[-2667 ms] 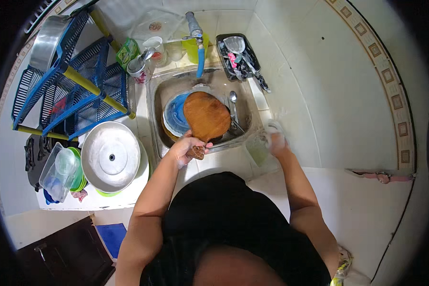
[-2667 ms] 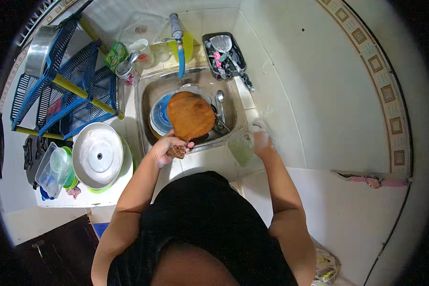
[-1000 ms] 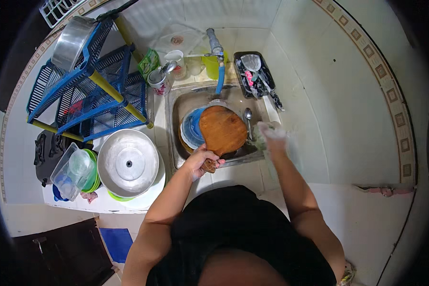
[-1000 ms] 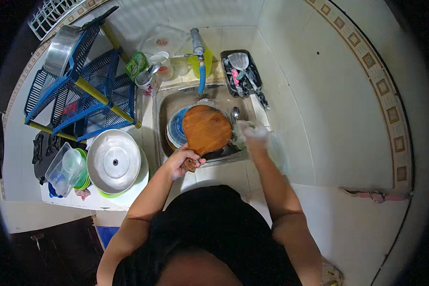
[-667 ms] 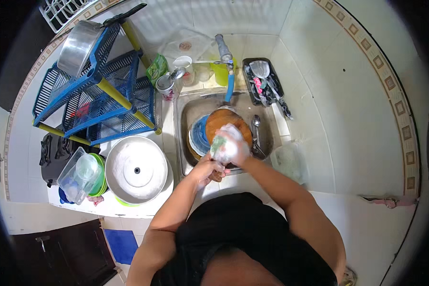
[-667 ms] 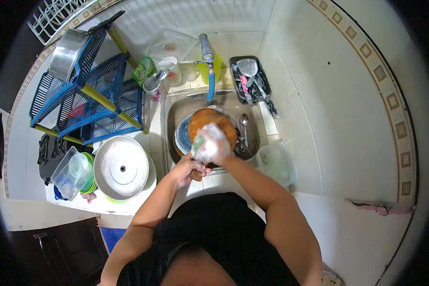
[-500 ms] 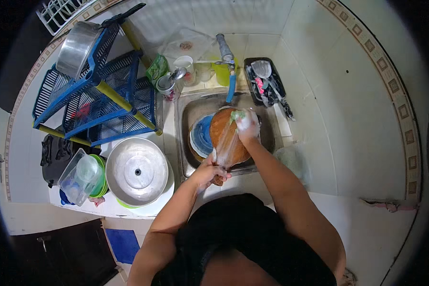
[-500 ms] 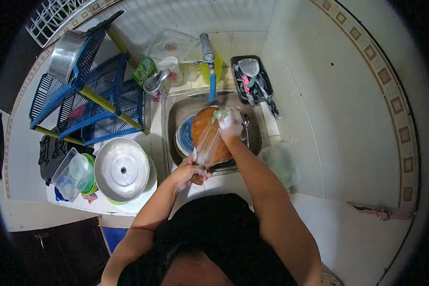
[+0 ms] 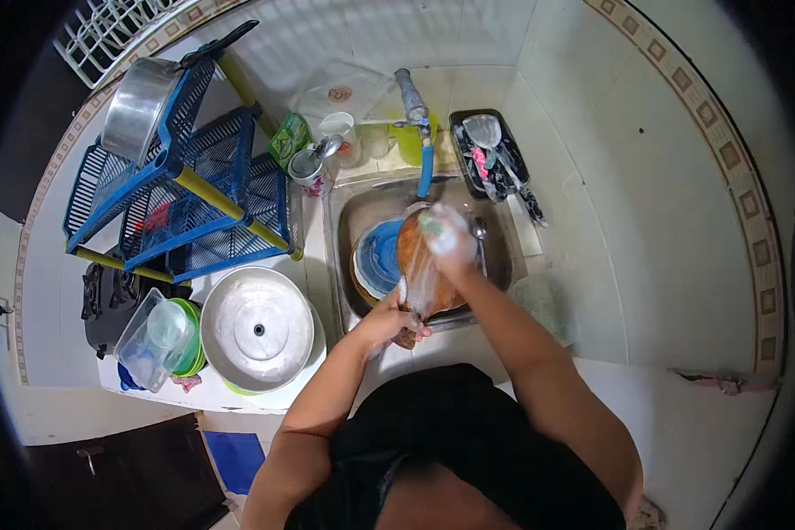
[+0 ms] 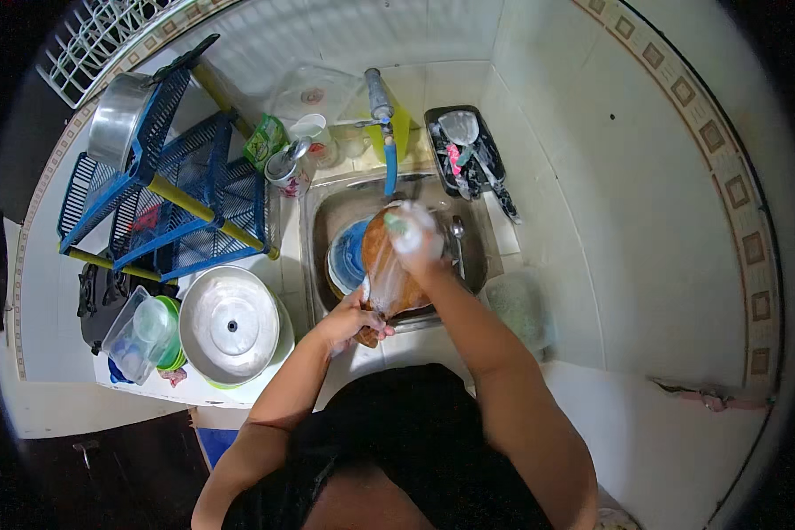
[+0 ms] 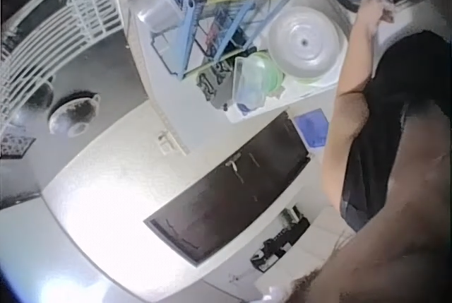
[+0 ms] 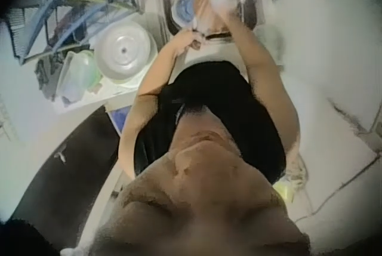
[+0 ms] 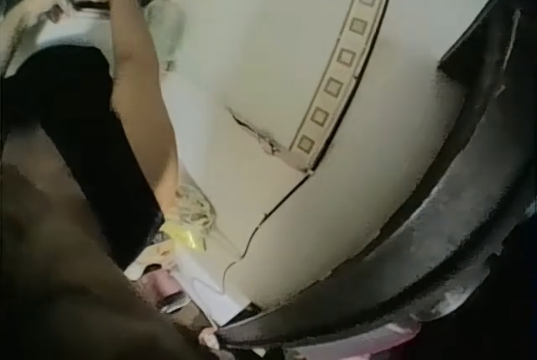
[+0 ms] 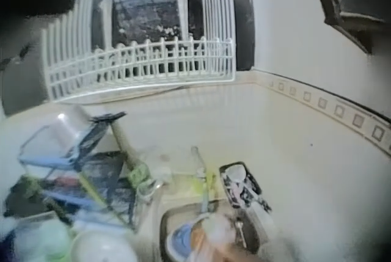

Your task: Washing plates, bowls, and kitchen utensils in a sink using soap and a sponge.

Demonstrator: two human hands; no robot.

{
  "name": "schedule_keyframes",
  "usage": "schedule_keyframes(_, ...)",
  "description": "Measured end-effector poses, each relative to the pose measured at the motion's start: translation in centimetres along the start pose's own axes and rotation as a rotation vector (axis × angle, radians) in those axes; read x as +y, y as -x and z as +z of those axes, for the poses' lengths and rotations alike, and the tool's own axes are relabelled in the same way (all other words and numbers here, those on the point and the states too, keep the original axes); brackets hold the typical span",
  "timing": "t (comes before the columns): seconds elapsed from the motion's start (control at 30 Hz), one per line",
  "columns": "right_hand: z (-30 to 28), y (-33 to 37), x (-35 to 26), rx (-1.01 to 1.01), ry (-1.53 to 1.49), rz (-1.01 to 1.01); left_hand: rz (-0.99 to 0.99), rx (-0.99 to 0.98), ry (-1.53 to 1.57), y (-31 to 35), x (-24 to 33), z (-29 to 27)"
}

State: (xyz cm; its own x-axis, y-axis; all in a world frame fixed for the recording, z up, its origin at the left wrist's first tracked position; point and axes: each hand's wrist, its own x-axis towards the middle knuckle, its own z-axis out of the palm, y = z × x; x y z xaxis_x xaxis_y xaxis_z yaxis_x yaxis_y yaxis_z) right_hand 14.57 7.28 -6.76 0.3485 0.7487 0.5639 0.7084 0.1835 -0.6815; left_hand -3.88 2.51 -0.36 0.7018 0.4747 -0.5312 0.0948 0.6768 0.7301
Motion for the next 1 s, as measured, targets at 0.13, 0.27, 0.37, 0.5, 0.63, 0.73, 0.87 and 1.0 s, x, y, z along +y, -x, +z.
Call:
schedule_keyframes(0.13,-1.1,4.5,-4.3,-0.205,-0.215,-0.208,-0.071,0.025,-0.003,-0.5,-1.1,-1.3)
schedule_keyframes(0.27,0.2,0.4,-0.6,-0.048,-0.170,-0.289,-0.092,0.037,-0.085,0.4,-0.5,0.7)
schedule_keyframes(0.37,0.2,-2.9,0.8,0.097,-0.011,-0.033,-0.092,-0.003,-0.121,1.0,-0.2,1.2)
schedule_keyframes(0.5,0.6,2.9,-3.0,-0.048,-0.247,-0.137,-0.119,0.045,-0.119,1.2,0.4,0.9)
schedule_keyframes(0.63,0.7,3.6,-2.6,-0.431,-0.327,-0.449,-0.044,0.082,-0.113,1.2,-0.2,0.5)
schedule_keyframes(0.73,-0.2,-0.3,-1.1,-0.200,-0.189,-0.313,-0.032,0.060,-0.087,1.8,0.5,1.4)
schedule_keyframes(0.87,-1.0,-2.2,3.5,0.014,0.000,-0.080,0.025,0.133,-0.003,1.3,-0.3,1.4)
schedule_keyframes(1.0,-1.6,3.2,1.9,0.095,-0.010,-0.024,0.074,0.179,0.147,0.8,-0.5,0.9)
